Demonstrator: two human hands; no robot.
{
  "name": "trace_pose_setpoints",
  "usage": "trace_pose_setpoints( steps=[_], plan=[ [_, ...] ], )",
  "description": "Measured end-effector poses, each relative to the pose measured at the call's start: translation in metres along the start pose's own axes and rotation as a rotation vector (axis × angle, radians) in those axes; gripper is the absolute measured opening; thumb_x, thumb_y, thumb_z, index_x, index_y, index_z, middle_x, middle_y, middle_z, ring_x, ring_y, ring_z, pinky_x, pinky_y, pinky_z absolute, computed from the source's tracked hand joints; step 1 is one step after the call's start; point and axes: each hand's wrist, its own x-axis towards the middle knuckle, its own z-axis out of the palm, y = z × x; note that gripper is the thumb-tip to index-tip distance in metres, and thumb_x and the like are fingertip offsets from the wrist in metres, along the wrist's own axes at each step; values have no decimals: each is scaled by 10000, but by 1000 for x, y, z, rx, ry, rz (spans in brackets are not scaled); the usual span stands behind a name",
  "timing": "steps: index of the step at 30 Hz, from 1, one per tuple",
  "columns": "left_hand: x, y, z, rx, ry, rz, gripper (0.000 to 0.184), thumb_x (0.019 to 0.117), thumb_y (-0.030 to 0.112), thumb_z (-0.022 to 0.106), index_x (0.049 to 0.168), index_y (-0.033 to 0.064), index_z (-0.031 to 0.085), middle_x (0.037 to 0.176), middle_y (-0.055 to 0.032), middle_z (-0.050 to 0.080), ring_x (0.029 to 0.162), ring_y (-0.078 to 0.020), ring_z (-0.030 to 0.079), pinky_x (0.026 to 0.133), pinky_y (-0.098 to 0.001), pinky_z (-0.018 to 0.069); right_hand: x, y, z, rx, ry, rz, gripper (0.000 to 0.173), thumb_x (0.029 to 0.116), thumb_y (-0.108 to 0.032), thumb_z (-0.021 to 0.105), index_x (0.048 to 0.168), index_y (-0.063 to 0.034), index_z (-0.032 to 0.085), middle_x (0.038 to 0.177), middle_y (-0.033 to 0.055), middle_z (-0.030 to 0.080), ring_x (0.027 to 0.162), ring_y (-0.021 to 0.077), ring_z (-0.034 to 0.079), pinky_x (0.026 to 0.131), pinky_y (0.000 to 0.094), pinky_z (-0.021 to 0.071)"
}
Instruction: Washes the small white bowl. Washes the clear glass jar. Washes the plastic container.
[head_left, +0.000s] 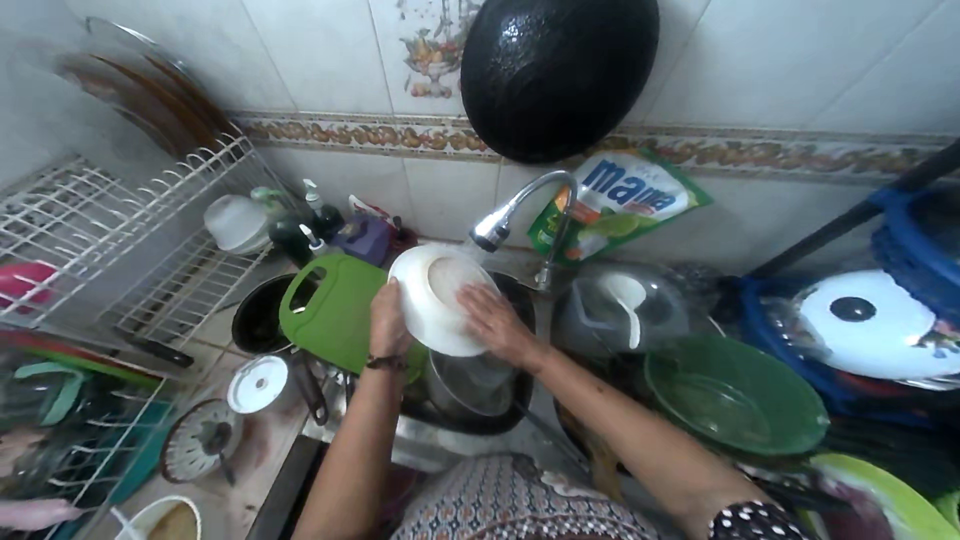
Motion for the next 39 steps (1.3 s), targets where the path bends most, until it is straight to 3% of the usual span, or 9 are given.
trace_pose_setpoints(
  steps=[7, 19, 23, 26, 28, 30, 32, 35, 39],
  plan=[
    [-20, 16, -5, 98, 90, 43, 344, 1118, 274, 376, 1152, 3, 584, 875, -83, 651, 748, -138, 667, 695, -337, 587, -6, -9, 7, 266, 16, 218, 474, 1099, -206, 383, 1504, 22, 478, 1624, 207, 368, 1516, 303, 354, 1243, 442, 291],
    [-71, 30, -12, 64, 218, 150, 317, 1117, 229, 380, 1204, -10, 569, 883, -112, 660, 740, -165, 669, 686, -358, 587, 4, -58, -8, 319, -232, 402, 520, 1135, -226, 317, 1597, 11, 286, 1653, 213, 302, 1541, 292, 308, 1264, 422, 226],
    [-83, 27, -25, 27, 298, 155, 336, 1118, 229, 384, 1215, -26, 580, 904, -130, 676, 768, -176, 688, 719, -366, 600, 5, -60, -5, 347, -205, 412, 577, 1111, -277, 423, 1614, -34, 279, 1640, 231, 319, 1521, 329, 336, 1242, 460, 274],
    [-81, 23, -43, -15, 364, 153, 327, 1116, 216, 393, 1183, -39, 586, 899, -126, 672, 766, -159, 686, 715, -344, 599, 4, -69, -5, 434, -118, 470, 700, 1041, -259, 604, 1602, 2, 277, 1628, 263, 317, 1494, 337, 374, 1215, 452, 328],
    [-77, 21, -59, -23, 394, 146, 338, 1113, 231, 409, 1160, -42, 603, 906, -128, 674, 780, -156, 684, 724, -340, 597, 5, -73, -2, 530, -20, 559, 816, 966, -202, 723, 1605, -2, 258, 1584, 284, 363, 1368, 348, 520, 1088, 450, 491],
    [-70, 16, -79, -43, 376, 128, 355, 1113, 231, 401, 1204, -50, 598, 969, -138, 671, 832, -152, 677, 768, -335, 591, 9, -85, -2, 694, 59, 666, 843, 952, -97, 723, 1619, -28, 212, 1473, 278, 487, 1156, 315, 646, 901, 421, 580],
    [-64, 14, -95, -74, 350, 95, 370, 1116, 220, 389, 1262, -63, 579, 1041, -149, 667, 889, -147, 667, 815, -327, 576, 15, -97, 1, 870, 130, 729, 652, 993, -43, 637, 1560, -14, 316, 1189, 215, 646, 895, 218, 711, 715, 342, 609],
    [-54, 13, -112, -156, 293, 50, 367, 1120, 218, 371, 1266, -55, 568, 1040, -138, 680, 889, -134, 684, 812, -315, 588, 26, -109, 8, 1057, 166, 803, 226, 1081, -63, 463, 1279, 25, 528, 969, 122, 695, 766, 151, 717, 649, 298, 614],
    [-38, 11, -128, -213, 244, -56, 369, 1121, 214, 367, 1260, -63, 567, 1061, -160, 682, 911, -167, 689, 821, -342, 590, 40, -122, 16, 1115, 256, 885, 142, 1065, -16, 449, 1126, 29, 570, 877, 104, 699, 711, 137, 710, 623, 285, 611]
  ],
)
